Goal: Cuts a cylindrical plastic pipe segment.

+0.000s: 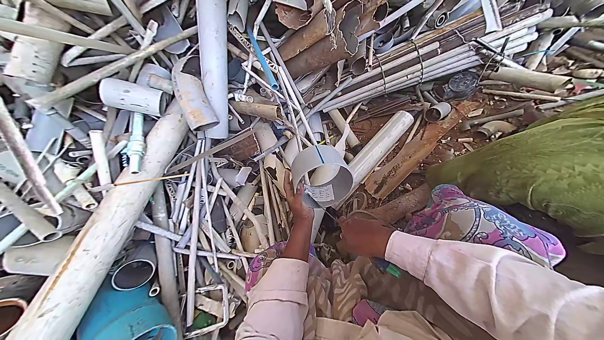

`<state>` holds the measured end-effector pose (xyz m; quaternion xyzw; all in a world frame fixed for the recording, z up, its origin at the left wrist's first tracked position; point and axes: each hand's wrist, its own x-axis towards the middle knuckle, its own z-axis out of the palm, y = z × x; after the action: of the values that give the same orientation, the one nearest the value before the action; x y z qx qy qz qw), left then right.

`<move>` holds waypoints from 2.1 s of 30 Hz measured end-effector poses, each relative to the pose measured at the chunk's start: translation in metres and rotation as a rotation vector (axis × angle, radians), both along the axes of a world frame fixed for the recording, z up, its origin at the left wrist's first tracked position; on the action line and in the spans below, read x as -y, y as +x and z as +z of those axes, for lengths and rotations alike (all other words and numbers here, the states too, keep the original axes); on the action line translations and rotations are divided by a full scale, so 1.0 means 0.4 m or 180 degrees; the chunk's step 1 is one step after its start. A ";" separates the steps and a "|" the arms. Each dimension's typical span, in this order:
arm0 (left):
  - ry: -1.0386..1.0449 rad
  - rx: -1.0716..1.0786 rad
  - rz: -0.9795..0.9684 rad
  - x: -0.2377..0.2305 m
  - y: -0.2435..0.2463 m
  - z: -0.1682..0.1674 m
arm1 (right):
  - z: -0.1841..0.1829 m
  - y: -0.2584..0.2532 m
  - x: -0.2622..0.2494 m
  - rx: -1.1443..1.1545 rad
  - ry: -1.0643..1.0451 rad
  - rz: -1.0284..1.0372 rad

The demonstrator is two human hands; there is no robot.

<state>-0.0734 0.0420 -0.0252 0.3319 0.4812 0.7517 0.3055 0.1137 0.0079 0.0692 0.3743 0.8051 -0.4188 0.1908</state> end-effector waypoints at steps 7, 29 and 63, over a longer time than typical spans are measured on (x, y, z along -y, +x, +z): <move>0.0088 -0.0302 -0.0335 -0.001 -0.014 -0.004 | -0.001 0.024 -0.037 -0.0100 -0.0012 0.0123; 0.0160 -0.0111 0.0047 -0.008 -0.017 0.002 | 0.010 0.002 -0.007 -0.0129 0.0005 -0.0013; 0.0152 0.0226 -0.0238 -0.008 -0.021 0.001 | 0.001 0.003 -0.013 -0.0051 0.0111 -0.0011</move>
<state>-0.0817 0.0452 -0.0247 0.3299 0.4392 0.7623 0.3423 0.1147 0.0133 0.0696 0.3756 0.8131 -0.4080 0.1770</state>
